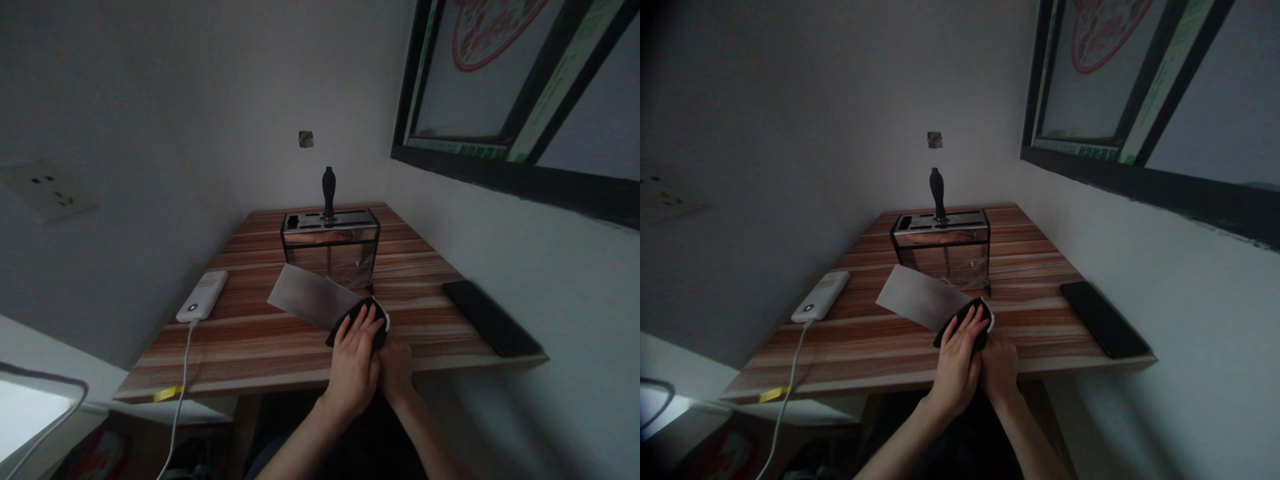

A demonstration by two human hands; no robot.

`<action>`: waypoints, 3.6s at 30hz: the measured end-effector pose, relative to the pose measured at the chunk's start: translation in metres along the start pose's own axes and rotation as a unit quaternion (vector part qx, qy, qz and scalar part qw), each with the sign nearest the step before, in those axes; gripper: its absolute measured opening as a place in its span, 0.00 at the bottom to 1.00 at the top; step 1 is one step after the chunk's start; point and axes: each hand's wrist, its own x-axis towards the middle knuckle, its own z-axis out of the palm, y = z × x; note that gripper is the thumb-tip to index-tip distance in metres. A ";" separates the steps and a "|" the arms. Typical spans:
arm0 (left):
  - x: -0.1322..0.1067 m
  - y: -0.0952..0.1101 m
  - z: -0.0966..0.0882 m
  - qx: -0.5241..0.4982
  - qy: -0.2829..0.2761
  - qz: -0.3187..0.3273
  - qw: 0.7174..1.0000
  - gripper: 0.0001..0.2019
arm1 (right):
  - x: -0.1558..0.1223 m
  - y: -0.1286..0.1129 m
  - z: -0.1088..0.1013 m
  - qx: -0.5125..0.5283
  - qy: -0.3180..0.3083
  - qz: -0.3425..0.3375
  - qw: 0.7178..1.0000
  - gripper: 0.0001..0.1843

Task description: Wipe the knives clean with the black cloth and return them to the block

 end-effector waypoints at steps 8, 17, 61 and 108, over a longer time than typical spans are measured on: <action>0.012 -0.010 -0.010 0.068 0.002 -0.023 0.997 0.27 | 0.003 -0.003 -0.008 0.011 -0.018 -0.009 1.000 0.12; 0.017 -0.044 -0.038 0.182 0.055 -0.073 0.979 0.29 | 0.000 -0.003 -0.006 0.001 0.011 -0.030 0.999 0.04; 0.004 -0.008 -0.005 0.053 -0.011 -0.011 0.998 0.26 | 0.008 -0.008 -0.017 -0.019 -0.128 0.009 0.992 0.12; 0.019 -0.091 -0.067 0.220 0.161 -0.137 0.952 0.26 | 0.002 -0.005 -0.006 -0.014 0.011 -0.051 0.999 0.03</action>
